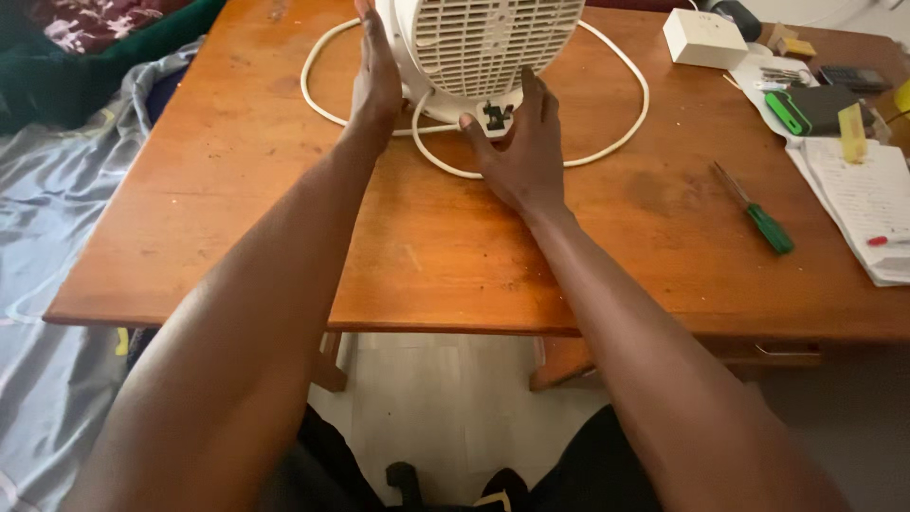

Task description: The person uses a screwdriver to remove screws from the back and front of a small white electric fan on a wooden table. They unscrew multiple fasteners, remove a small cap, and manipulate the fan housing to access internal components. The clip ends before full disassembly or reassembly is shown.

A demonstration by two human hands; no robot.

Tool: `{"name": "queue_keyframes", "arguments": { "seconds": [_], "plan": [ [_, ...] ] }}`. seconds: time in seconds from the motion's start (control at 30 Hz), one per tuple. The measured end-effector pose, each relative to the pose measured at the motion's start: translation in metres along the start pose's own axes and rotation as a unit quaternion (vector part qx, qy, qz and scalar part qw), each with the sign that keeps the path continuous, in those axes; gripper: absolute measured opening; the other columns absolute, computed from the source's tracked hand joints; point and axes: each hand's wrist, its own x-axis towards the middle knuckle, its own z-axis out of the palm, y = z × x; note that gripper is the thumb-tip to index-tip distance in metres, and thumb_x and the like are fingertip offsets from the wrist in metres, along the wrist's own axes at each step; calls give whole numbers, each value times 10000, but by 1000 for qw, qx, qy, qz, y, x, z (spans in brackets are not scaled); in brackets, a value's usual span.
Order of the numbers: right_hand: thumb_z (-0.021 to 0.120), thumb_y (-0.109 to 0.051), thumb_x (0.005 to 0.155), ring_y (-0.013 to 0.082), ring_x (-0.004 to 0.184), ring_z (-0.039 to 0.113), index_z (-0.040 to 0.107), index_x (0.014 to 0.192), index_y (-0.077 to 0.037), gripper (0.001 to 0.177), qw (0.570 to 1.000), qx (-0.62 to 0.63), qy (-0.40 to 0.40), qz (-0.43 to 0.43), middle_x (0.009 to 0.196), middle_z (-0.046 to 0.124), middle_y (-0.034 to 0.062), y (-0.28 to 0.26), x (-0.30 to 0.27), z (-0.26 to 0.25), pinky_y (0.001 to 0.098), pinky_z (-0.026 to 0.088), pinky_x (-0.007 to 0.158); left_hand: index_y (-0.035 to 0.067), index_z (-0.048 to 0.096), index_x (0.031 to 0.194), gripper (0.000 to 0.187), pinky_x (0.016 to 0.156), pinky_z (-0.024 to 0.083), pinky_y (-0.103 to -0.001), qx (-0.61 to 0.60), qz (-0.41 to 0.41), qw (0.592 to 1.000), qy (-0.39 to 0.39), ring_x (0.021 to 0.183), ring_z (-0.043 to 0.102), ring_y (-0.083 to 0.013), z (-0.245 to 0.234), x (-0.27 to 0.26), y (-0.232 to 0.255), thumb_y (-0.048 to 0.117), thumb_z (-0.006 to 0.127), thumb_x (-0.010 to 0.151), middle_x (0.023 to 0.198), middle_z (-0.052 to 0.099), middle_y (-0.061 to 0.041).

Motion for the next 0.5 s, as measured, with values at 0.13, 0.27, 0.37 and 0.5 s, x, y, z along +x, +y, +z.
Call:
{"name": "queue_keyframes", "arguments": {
  "seconds": [0.13,0.27,0.37,0.5],
  "plan": [
    [717,-521,948,362,1299,559,210,1594,-12,966,999,16,-27,41,1569,263,308,-2,6,1,371,600,877,227,-157,1644,1217,1116,325,-762,-27,-45,999,8,1526,157,-537,-7,1,13,987,92,726,1703,10,-262],
    [799,-504,1021,447,1344,491,211,1607,57,1002,995,-91,24,-22,1542,329,328,5,7,1,485,538,997,199,-128,1634,1248,1059,455,-729,-54,-88,994,26,1477,329,-508,-6,-12,19,982,108,692,1563,353,-346],
    [762,-458,913,351,1182,639,263,1563,46,962,998,-9,-7,69,1401,523,273,3,4,-1,446,565,944,91,219,1611,1283,973,559,-667,112,-94,987,70,1373,480,-472,8,-25,27,972,124,683,1434,419,-328],
    [755,-401,870,311,1008,728,489,1392,22,722,996,-36,-13,85,1101,718,176,-6,2,-5,431,578,865,-76,275,1432,1191,948,587,-567,236,-21,971,44,1230,575,-435,17,-49,40,927,396,801,1299,509,-331]
  ]
}}
